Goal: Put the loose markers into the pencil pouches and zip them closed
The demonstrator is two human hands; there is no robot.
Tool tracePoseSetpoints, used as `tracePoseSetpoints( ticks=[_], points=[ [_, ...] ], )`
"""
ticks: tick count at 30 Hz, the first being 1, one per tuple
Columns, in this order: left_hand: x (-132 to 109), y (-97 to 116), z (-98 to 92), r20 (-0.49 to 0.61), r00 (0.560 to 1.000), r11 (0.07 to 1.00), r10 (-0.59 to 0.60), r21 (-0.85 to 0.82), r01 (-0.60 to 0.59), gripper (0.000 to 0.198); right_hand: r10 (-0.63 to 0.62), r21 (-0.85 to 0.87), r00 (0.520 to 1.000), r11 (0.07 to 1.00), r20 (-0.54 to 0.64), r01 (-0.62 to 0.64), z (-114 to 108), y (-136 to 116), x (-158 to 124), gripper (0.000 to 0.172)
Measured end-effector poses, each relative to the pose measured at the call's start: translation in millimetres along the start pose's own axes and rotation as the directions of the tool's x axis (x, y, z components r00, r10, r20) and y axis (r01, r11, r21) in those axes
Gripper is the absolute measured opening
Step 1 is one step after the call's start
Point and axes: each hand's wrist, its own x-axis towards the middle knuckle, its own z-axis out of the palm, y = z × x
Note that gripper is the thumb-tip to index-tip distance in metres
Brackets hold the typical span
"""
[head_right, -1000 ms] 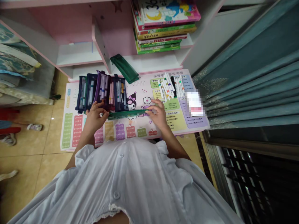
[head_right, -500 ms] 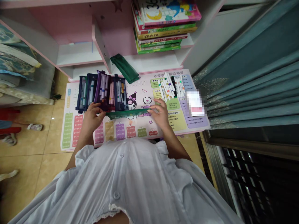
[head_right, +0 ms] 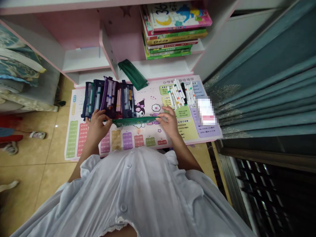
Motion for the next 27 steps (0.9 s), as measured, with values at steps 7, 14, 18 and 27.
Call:
tracePoseSetpoints(
  ticks=[7, 14, 18, 27],
  points=[
    [-9.2, 21.6, 12.1, 0.089, 0.957, 0.953, 0.276, 0.108, -0.285, 0.035, -0.034, 0.028, 0.999, 0.999, 0.031, 0.033, 0.2, 2.1, 3.2, 0.017],
    [1.8, 44.5, 26.8, 0.113, 0.933, 0.927, 0.343, 0.119, -0.355, 0.03, -0.082, 0.031, 0.995, 0.996, 0.062, 0.08, 0.6, -7.7, 10.3, 0.017],
    [9.7, 43.8, 25.4, 0.123, 0.91, 0.897, 0.397, 0.158, -0.413, 0.014, -0.114, 0.027, 0.99, 0.993, 0.082, 0.113, -1.1, -11.1, 16.4, 0.015],
    [4.1, 45.0, 23.7, 0.174, 0.85, 0.863, 0.497, 0.011, -0.506, 0.025, -0.136, 0.037, 0.991, 0.99, -0.014, 0.136, 22.0, -15.0, 46.8, 0.021]
  ],
)
